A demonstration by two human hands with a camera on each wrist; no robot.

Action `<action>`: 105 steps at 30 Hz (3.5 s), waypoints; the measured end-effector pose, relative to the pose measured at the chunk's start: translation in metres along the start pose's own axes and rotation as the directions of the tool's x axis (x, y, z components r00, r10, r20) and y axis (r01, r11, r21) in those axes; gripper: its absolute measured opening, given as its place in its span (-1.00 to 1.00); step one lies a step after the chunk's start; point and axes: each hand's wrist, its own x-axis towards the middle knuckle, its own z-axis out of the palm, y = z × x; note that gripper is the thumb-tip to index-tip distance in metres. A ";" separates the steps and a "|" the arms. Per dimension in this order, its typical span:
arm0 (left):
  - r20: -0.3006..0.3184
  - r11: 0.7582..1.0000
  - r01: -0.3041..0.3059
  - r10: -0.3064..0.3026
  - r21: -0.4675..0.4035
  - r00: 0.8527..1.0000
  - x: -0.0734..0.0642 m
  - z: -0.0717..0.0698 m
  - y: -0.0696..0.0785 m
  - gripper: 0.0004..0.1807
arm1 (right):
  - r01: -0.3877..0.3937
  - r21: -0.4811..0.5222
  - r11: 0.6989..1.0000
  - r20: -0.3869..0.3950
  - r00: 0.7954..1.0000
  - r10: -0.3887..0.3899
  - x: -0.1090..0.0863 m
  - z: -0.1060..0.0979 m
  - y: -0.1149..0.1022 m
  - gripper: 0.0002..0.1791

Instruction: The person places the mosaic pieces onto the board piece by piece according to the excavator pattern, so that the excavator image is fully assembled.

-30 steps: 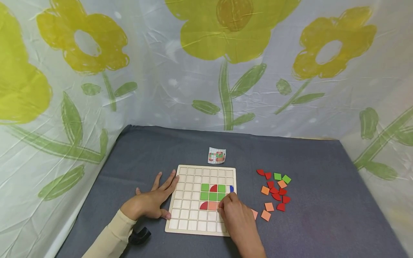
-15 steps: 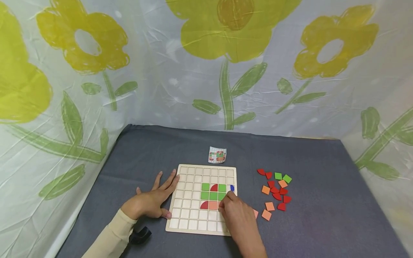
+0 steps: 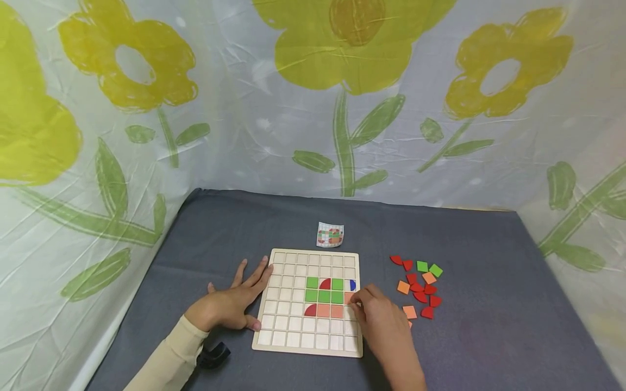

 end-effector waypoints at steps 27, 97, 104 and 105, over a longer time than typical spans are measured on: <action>-0.007 1.000 -0.003 0.003 -0.006 1.000 -0.001 0.000 0.000 0.45 | -0.176 -0.086 0.981 0.090 0.979 0.183 -0.040 -0.053 0.123 -0.66; -0.005 1.000 -0.016 0.016 -0.012 1.000 0.000 0.000 -0.001 0.44 | -0.008 -0.072 0.997 0.036 0.999 0.011 -0.011 0.016 0.003 -0.80; -0.003 1.000 -0.016 0.016 -0.010 1.000 -0.001 -0.001 0.000 0.44 | -0.033 -0.082 0.996 0.059 0.998 0.038 -0.010 0.016 0.001 -0.77; -0.003 1.000 -0.016 0.016 -0.009 1.000 -0.001 -0.001 0.000 0.44 | -0.037 -0.081 0.996 0.063 0.997 0.042 -0.010 0.016 0.001 -0.77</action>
